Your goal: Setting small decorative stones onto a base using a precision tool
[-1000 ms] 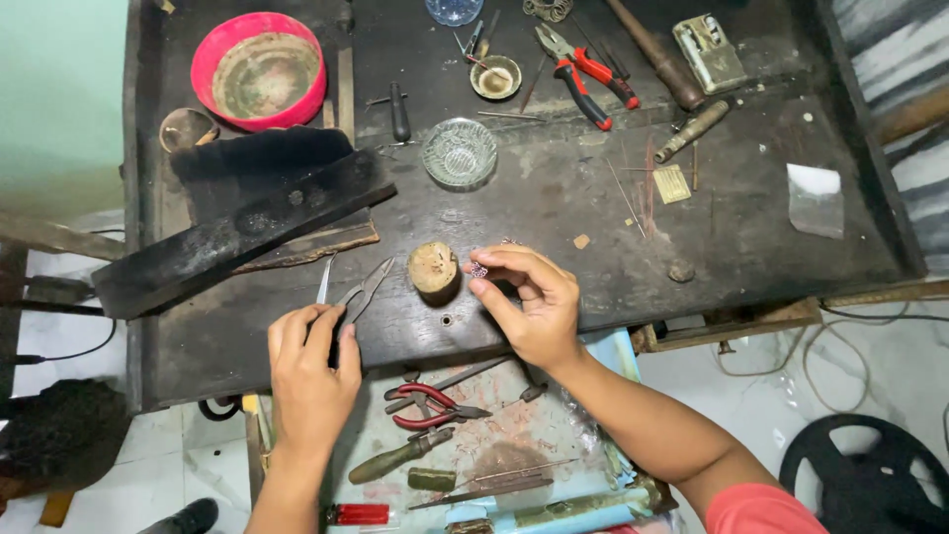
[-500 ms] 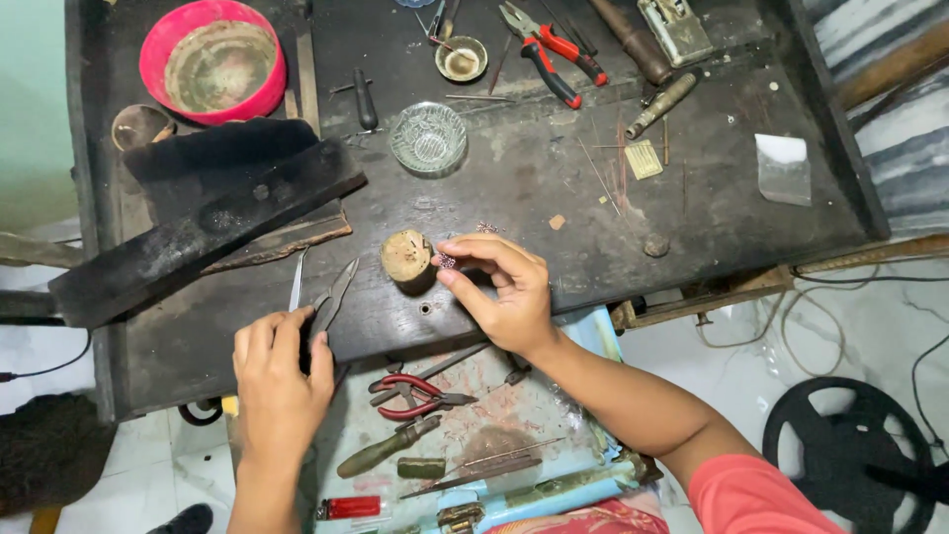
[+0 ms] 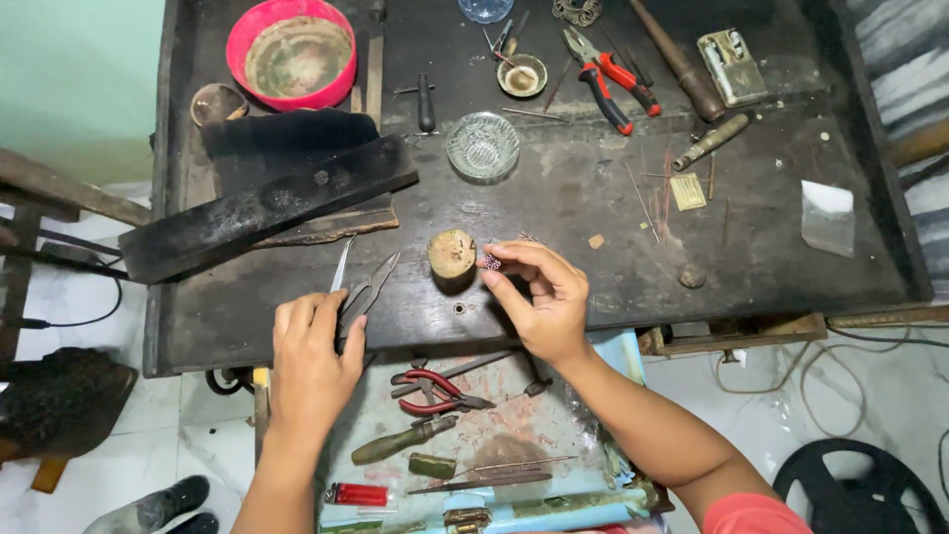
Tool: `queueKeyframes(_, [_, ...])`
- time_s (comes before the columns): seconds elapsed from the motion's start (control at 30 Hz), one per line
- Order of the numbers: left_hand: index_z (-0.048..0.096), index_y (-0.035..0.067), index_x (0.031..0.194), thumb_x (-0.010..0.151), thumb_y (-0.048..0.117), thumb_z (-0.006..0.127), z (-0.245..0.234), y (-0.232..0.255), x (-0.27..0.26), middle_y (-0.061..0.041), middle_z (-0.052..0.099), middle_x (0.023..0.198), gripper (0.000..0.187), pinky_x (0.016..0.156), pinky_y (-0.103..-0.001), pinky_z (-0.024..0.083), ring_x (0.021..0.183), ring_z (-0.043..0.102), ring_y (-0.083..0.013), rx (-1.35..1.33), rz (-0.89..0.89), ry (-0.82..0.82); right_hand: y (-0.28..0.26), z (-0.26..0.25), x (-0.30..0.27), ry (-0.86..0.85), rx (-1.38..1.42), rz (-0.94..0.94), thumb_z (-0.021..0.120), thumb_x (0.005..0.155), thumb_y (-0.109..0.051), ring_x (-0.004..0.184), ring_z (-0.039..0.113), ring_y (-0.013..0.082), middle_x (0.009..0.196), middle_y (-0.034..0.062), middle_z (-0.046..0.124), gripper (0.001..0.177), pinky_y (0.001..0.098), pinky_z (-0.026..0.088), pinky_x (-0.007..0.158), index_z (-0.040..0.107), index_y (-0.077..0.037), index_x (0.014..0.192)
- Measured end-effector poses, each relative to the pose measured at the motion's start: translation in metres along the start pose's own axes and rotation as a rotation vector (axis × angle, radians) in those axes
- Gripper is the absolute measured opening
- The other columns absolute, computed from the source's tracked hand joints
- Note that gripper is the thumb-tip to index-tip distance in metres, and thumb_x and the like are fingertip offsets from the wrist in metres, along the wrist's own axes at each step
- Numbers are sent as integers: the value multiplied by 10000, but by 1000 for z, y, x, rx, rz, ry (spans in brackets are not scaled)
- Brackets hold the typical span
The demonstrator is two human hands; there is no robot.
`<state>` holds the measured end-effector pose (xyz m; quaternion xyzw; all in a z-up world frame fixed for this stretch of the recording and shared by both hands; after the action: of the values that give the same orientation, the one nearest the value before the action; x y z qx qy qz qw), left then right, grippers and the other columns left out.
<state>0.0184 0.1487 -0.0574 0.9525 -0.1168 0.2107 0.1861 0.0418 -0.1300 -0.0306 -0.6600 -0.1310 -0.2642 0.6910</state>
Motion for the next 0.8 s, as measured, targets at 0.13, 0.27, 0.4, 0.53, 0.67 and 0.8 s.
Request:
queueKeyframes(0.13, [726,69,1191,876,204,768,-2,2,3,-119,665,1032,345,932,-443,529,1044,653,-342,-27,8,-8,2,1,0,7,13,-1,808,852,88,878,788,278,1011,233,762,203,344,658,754,747,82,1045])
queueKeyframes(0.27, [726,68,1193,884,198,764,0,0,1,-116,656,1027,337,950,-444,527,1050,648,-338,-30,16,-18,4,1,-2,1,15,-1,808,852,91,876,790,285,1017,236,760,201,347,657,757,745,86,1044])
queueKeyframes(0.4, [722,66,1188,902,187,752,-1,3,1,-111,639,1010,311,939,-436,528,1020,640,-323,-19,25,-13,1,1,-2,6,2,-9,802,853,101,891,795,306,1013,244,768,213,360,657,760,744,89,1058])
queueKeyframes(0.53, [710,57,1194,910,181,746,-3,3,2,-118,631,1005,313,932,-443,532,1016,640,-335,-27,34,-12,-1,3,-1,8,9,-13,780,871,111,915,793,306,1040,248,777,219,364,655,774,734,93,1084])
queueKeyframes(0.67, [688,62,1195,910,185,739,-3,1,0,-124,618,994,314,923,-453,539,1007,640,-350,-27,47,-36,1,1,-1,17,4,4,762,878,110,907,794,300,1027,248,787,216,374,655,767,733,93,1092])
queueKeyframes(0.8, [566,5,1251,995,199,616,-9,4,-1,-185,568,1139,325,961,-498,457,1063,514,-408,-98,-16,-172,-4,-2,-1,-27,-51,49,684,978,48,1027,792,279,1124,192,758,230,314,664,928,670,16,1205])
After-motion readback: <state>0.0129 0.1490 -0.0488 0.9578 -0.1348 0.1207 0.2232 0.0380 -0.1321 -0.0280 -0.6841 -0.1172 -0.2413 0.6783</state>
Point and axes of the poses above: each hand's wrist, its own x-axis towards the middle knuckle, its own z-axis out of the palm, y = z × x, the point moved 2 cm from there along x, towards the middle knuckle
